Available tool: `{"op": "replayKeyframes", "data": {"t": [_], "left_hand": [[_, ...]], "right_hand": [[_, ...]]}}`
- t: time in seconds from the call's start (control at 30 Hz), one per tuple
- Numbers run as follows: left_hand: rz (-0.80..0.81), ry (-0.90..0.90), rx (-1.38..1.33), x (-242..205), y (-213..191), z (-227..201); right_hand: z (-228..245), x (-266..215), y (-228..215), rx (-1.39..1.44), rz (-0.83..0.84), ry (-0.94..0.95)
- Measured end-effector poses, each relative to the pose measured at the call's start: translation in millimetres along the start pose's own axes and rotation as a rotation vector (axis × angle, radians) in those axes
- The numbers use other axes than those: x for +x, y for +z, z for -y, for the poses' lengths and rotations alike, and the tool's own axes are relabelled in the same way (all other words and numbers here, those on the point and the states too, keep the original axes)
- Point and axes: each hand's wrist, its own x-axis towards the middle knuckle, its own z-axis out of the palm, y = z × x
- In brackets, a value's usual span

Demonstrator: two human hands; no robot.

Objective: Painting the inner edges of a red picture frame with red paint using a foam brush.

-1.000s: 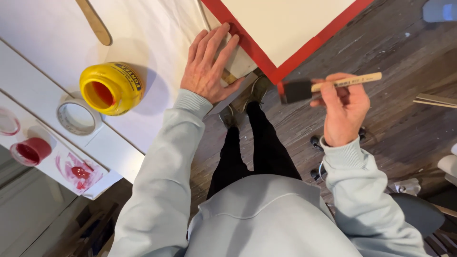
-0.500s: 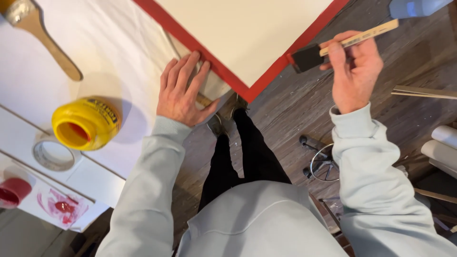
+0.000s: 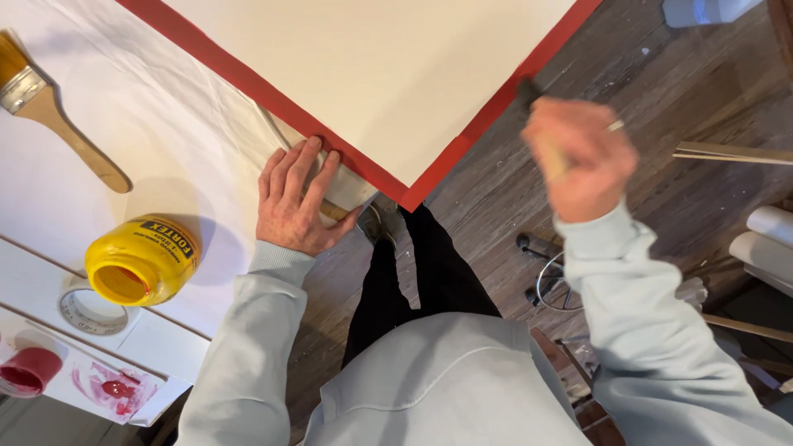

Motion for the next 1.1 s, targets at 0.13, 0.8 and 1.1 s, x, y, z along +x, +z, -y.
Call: {"op": "replayKeyframes", "data": {"t": [0.13,0.8,1.1], "left_hand": [[-0.102,0.078,0.009,-1,5,5],[-0.103,0.043,0.005,-1,6,3],[-0.107,0.041,0.008,-1,9,4]], "right_hand": [[23,-32,10,-0.039,0.171,-0.112],[1,-27,10,-0.059,0.12,-0.15],[28,-29,5,0.227,0.175,0.048]]}}
